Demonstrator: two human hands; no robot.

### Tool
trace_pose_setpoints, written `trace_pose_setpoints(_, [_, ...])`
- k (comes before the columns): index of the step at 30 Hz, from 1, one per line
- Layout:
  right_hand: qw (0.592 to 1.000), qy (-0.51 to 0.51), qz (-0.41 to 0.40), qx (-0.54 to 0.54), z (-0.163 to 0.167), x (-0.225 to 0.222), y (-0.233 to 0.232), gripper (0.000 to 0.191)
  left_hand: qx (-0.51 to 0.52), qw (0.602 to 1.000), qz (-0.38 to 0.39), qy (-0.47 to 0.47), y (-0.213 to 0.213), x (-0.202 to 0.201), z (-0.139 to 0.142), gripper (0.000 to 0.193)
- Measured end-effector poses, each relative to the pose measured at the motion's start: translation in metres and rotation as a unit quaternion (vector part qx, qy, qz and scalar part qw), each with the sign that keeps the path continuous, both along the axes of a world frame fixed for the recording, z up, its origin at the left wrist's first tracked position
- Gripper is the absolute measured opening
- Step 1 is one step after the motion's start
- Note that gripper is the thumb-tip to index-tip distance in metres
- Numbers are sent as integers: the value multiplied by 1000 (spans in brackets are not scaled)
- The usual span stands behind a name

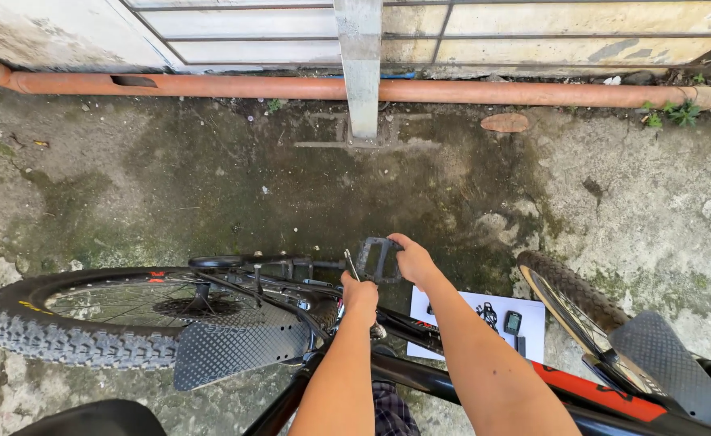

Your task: The person works on a mountain bike held on a repair stand, selecting a wrench and hex keys from a toolbox and threading a pedal into the crank arm by hand, then tightening it with the wrench. Spare pedals and accessories lie on a sheet of paper beside the work area.

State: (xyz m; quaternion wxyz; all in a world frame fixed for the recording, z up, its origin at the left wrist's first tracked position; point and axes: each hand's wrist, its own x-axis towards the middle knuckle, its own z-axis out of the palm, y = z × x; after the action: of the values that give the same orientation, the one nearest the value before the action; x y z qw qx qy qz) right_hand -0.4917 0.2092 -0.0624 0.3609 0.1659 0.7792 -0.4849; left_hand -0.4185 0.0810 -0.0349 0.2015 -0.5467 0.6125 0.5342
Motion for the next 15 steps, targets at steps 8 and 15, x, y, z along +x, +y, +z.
trace_pose_setpoints(8, [992, -94, -42, -69, 6, -4, 2, 55, -19, 1000, -16, -5, 0, -2, 3, 91])
trace_pose_setpoints(15, [977, 142, 149, 50, -6, -5, -8, 57, 74, 993, 89, -38, -4, -1, -3, 85])
